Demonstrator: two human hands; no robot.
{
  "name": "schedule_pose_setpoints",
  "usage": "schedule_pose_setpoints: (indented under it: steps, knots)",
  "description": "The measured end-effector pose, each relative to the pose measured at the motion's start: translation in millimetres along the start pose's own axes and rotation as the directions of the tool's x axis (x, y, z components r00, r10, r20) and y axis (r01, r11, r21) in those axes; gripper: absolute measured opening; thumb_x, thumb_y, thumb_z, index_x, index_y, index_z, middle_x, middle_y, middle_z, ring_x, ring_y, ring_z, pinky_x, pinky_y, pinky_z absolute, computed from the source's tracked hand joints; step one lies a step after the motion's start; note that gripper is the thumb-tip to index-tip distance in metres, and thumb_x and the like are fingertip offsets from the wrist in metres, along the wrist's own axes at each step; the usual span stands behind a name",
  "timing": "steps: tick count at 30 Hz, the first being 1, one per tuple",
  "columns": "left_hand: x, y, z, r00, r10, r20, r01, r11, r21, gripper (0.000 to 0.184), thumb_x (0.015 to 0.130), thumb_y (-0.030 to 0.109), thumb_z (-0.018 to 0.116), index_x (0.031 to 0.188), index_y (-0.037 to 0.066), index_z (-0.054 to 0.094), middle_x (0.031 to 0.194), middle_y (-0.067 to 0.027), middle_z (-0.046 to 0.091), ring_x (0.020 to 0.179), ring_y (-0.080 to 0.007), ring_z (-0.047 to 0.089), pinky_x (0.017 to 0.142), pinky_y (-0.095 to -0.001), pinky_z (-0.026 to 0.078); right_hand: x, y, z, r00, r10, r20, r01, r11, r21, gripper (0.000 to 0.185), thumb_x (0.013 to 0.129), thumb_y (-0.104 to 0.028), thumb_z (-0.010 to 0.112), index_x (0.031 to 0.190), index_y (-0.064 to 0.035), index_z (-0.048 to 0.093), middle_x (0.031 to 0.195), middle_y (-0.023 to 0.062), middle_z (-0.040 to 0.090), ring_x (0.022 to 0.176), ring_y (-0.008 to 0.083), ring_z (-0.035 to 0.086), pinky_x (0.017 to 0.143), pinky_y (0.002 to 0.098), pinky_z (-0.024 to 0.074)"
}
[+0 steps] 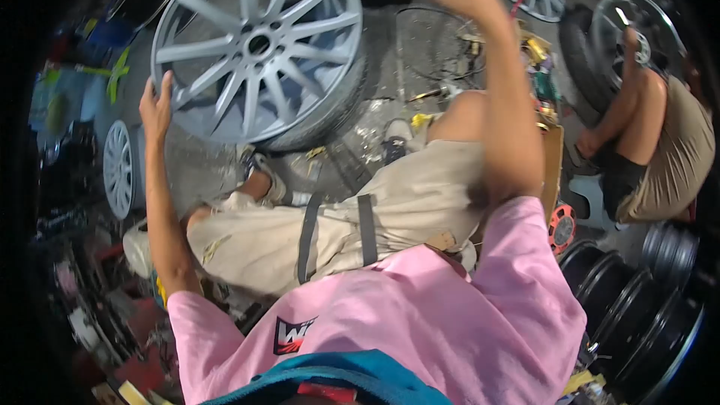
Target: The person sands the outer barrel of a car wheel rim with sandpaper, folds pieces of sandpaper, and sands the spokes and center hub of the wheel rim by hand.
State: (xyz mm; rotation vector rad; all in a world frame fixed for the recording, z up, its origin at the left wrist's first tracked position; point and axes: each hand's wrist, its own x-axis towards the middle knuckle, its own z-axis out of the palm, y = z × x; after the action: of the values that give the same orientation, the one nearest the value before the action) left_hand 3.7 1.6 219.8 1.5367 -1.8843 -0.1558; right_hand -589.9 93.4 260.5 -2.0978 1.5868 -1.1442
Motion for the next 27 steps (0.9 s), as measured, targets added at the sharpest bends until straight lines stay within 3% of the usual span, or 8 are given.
schedule_pose_setpoints:
  steps: [1, 2, 5, 8, 9, 11, 19, 27]
  knots:
    - [-3.1, 2.1, -4.4, 1.0, -0.02, 0.005, 0.02, 0.999, 0.031, 0.046, 0.103, 0.044, 0.068, 0.116, 0.001, 0.073, 0.097, -0.0198, 0.076, 0.087, -0.0236, 0.07, 0.081, -0.0366, 0.053, -5.7, -59.7, -9.9, 0.964, 0.263, -0.036, -0.258, 0.961, 0.103, 0.029, 0.1, -0.028, 0.066, 0.101, -0.002, 0.08, 0.092, 0.0108, 0.08, 0.078, 0.0203, 0.074, 0.071, 0.0359, 0.0571]
    - [-4.3, 2.9, -8.6, 0.999, -0.036, 0.03, 0.032, 0.992, 0.119, 0.044, 0.1, 0.043, 0.071, 0.111, 0.0, 0.072, 0.09, -0.0211, 0.074, 0.082, -0.0283, 0.07, 0.078, -0.0388, 0.053, -1.0, -31.4, -15.7, 0.982, 0.189, -0.007, -0.187, 0.975, 0.124, 0.024, 0.103, -0.021, 0.067, 0.108, -0.002, 0.08, 0.092, 0.0039, 0.079, 0.083, 0.0111, 0.071, 0.073, 0.0318, 0.0566]
    - [-4.1, 8.4, -11.6, 0.999, -0.031, 0.042, 0.016, 0.953, 0.304, 0.042, 0.096, 0.04, 0.074, 0.102, -0.001, 0.069, 0.081, -0.0239, 0.069, 0.076, -0.0387, 0.069, 0.073, -0.0442, 0.052, -22.2, 26.7, -22.8, 0.981, 0.178, 0.082, -0.183, 0.981, 0.058, 0.029, 0.104, -0.027, 0.067, 0.121, -0.0059, 0.078, 0.096, 0.0016, 0.076, 0.085, 0.0075, 0.065, 0.076, 0.0243, 0.0512]
    - [-8.0, 18.0, -14.0, 1.0, -0.009, 0.026, -0.003, 0.899, 0.438, 0.044, 0.092, 0.041, 0.075, 0.096, -0.002, 0.066, 0.078, -0.0259, 0.067, 0.079, -0.0465, 0.068, 0.073, -0.0492, 0.052, -78.0, 110.7, 23.5, 0.92, 0.317, 0.23, -0.366, 0.904, 0.22, 0.029, 0.099, -0.012, 0.065, 0.126, -0.0076, 0.074, 0.099, 0.0068, 0.075, 0.08, 0.0086, 0.068, 0.067, 0.0263, 0.0546]
    - [-6.6, 21.1, -14.3, 1.0, 0.001, 0.016, -0.009, 0.883, 0.469, 0.045, 0.091, 0.042, 0.075, 0.094, -0.002, 0.064, 0.079, -0.0263, 0.067, 0.082, -0.0485, 0.068, 0.074, -0.051, 0.052, -101.6, 125.3, 41.3, 0.856, 0.411, 0.315, -0.431, 0.903, -0.007, 0.033, 0.095, -0.008, 0.066, 0.127, -0.0073, 0.074, 0.097, 0.0072, 0.074, 0.08, 0.0103, 0.069, 0.068, 0.0281, 0.0554]
    - [-4.5, 21.1, -13.6, 0.999, -0.029, 0.025, 0.014, 0.878, 0.479, 0.045, 0.091, 0.044, 0.074, 0.099, 0.0, 0.068, 0.081, -0.0262, 0.069, 0.086, -0.0485, 0.07, 0.076, -0.0529, 0.052, -163.6, 163.8, 102.9, 0.681, 0.571, 0.458, -0.636, 0.772, -0.016, 0.033, 0.099, -0.012, 0.066, 0.131, -0.0022, 0.069, 0.096, 0.0068, 0.074, 0.086, 0.0118, 0.068, 0.076, 0.0264, 0.0551]
    - [7.0, 14.0, -9.7, 0.997, -0.026, 0.068, -0.021, 0.79, 0.612, 0.043, 0.094, 0.047, 0.073, 0.112, 0.008, 0.074, 0.094, -0.0267, 0.075, 0.095, -0.049, 0.071, 0.08, -0.055, 0.055, -265.2, 134.6, 296.1, 0.632, 0.484, 0.605, -0.456, 0.864, -0.215, 0.032, 0.098, -0.015, 0.067, 0.127, -0.0023, 0.07, 0.095, 0.0101, 0.073, 0.087, 0.0176, 0.068, 0.078, 0.0306, 0.0549]
    - [5.5, 21.9, -15.2, 0.99, -0.105, 0.094, 0.033, 0.822, 0.568, 0.039, 0.094, 0.036, 0.071, 0.119, 0.005, 0.071, 0.1, -0.0285, 0.075, 0.103, -0.0499, 0.07, 0.088, -0.0543, 0.054, -274.5, 119.2, 352.7, 0.632, 0.482, 0.607, -0.397, 0.874, -0.281, 0.031, 0.097, -0.018, 0.068, 0.123, -0.0023, 0.07, 0.095, 0.0135, 0.072, 0.087, 0.0234, 0.068, 0.079, 0.0348, 0.0547]
